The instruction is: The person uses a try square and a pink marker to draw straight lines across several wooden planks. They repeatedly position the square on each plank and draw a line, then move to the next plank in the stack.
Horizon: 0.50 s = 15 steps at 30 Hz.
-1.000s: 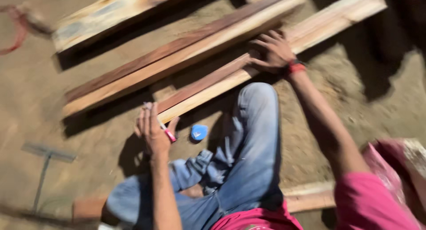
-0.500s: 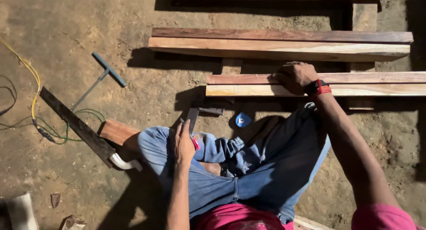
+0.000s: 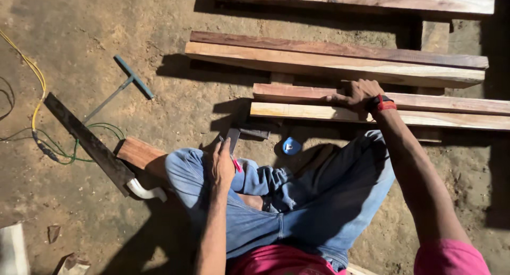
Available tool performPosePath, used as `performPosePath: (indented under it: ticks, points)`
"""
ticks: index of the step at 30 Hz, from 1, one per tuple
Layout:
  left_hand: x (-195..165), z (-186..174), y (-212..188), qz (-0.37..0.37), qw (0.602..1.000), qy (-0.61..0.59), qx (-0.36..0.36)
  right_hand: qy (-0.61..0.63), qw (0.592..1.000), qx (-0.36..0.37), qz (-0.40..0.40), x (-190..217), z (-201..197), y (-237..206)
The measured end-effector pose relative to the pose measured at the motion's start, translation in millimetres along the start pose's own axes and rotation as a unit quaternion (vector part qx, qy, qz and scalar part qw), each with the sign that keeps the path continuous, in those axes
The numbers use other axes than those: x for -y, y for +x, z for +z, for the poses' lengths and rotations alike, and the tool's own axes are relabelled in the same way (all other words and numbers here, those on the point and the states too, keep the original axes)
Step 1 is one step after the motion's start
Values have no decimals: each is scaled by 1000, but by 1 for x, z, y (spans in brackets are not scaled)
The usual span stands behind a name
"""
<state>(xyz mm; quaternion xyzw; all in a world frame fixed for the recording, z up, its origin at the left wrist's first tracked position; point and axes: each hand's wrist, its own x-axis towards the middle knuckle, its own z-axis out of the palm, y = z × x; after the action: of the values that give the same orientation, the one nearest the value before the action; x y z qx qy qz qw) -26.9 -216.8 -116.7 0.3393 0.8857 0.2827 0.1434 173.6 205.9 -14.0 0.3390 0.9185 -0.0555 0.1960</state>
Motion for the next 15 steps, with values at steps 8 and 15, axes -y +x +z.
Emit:
performPosePath:
  ticks: [8, 15]
  points:
    - [-6, -13, 2, 0, 999, -37, -22, 30, 994, -96, -43, -1, -6, 6]
    - [-33, -72, -4, -65, 987, -75, -124, 152, 916, -335, -158, 48, -29, -36]
